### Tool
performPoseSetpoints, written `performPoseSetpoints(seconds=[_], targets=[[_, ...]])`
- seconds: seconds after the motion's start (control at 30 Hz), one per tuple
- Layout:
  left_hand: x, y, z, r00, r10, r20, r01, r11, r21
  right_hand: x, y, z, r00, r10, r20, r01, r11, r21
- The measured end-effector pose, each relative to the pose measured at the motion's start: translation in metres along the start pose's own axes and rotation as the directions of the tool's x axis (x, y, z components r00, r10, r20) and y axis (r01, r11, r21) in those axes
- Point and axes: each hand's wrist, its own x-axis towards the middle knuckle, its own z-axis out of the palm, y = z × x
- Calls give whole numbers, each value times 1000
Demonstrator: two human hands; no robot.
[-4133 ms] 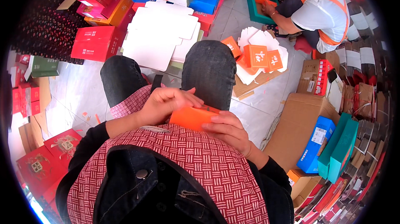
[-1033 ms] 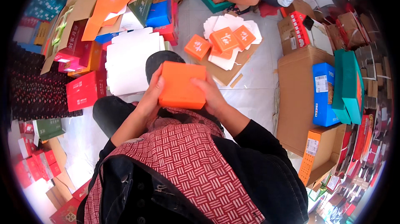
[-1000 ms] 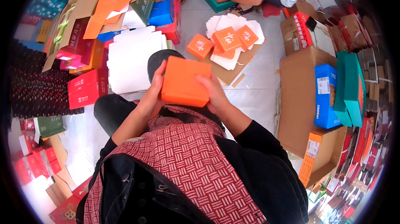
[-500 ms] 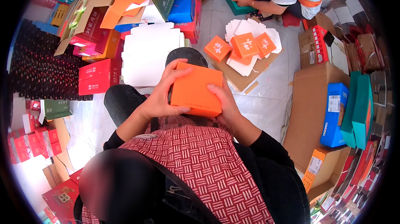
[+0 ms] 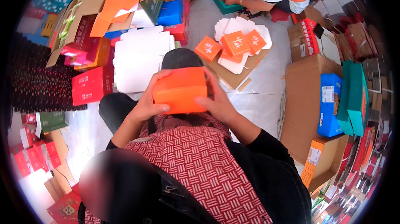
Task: The person sits on the floor and folds orange cardboard pieces into small boxes by hand. They insert a small yellow packet into each box, close the flaps, and place the finished boxes into a nearby cardboard container. The process repeats continuously.
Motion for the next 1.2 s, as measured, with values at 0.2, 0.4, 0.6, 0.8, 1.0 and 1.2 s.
performPoseSetpoints(seconds=[0.2,0.4,0.6,0.8,1.0,1.2], targets=[[-14,14,6,941,-338,-38,281,836,-472,-3,-19,-23,919,-240,313,391,661,-641],[-12,18,10,742,-661,116,617,604,-504,13,15,-22,977,-169,134,200,939,-278],[5,77,3,961,-134,-243,176,972,159,109,111,-96,911,229,-344,57,754,654],[26,165,33,783,622,-26,-605,750,-268,222,189,-138,686,312,-657,116,845,522],[50,189,64,821,565,-83,-533,705,-467,259,224,-171,612,216,-761,157,909,385],[25,200,49,784,620,-35,-585,719,-375,218,198,-143,405,143,-903,-511,854,-94]])
